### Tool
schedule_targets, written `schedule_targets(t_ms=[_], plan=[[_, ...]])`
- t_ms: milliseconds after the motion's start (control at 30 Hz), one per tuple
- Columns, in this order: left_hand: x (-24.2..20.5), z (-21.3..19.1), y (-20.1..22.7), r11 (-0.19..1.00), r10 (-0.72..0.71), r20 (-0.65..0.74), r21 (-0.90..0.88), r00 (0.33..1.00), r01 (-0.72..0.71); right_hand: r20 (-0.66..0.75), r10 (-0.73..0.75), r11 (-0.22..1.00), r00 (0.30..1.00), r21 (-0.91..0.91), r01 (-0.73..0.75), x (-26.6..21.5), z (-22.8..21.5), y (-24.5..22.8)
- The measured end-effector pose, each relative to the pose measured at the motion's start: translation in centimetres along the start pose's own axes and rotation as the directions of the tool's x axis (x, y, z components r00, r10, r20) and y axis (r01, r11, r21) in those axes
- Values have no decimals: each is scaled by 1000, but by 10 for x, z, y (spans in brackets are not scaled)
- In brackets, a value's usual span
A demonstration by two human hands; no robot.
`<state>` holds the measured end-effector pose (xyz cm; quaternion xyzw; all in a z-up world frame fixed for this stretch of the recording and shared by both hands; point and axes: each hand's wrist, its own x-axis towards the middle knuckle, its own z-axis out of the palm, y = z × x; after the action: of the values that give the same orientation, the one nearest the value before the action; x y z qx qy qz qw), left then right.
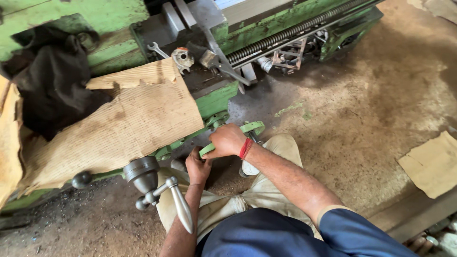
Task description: The person sits on the floor and operates a green metal lathe by turning a handwheel with both hands. The person repeatedly rotates the wheel to move the lathe carriage and occasionally adjusts a piece of cardboard on the machine.
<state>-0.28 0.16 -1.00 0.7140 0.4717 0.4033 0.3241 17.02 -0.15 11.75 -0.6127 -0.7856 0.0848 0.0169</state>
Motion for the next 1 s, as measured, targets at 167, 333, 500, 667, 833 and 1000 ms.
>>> schedule_targets(t_ms=[167, 333, 500, 667, 833, 1000], plan=[[-1, 0, -2, 1000, -24, 15, -15, 1000, 24, 19, 9, 1000, 1000, -2, -9, 1, 2, -1], [-1, 0, -10, 998, 63, -11, 19, 998, -63, 24, 12, 1000, 1000, -16, -11, 4, 3, -3], [-2, 1, -17, 998, 65, 0, 21, 998, -65, 29, 17, 1000, 999, -13, -16, 4, 0, -7], [-3, 0, -17, 998, 63, 11, 20, 998, -64, 91, 29, 999, 995, -41, -25, 5, -5, -10], [-3, -1, -16, 1000, 27, 9, -4, 1000, -27, 67, -4, 999, 998, -36, 7, 6, -5, -12], [-4, 1, -18, 999, 26, -1, -40, 1000, -26, 89, -96, 988, 991, 130, 84, 2, -19, 4]])
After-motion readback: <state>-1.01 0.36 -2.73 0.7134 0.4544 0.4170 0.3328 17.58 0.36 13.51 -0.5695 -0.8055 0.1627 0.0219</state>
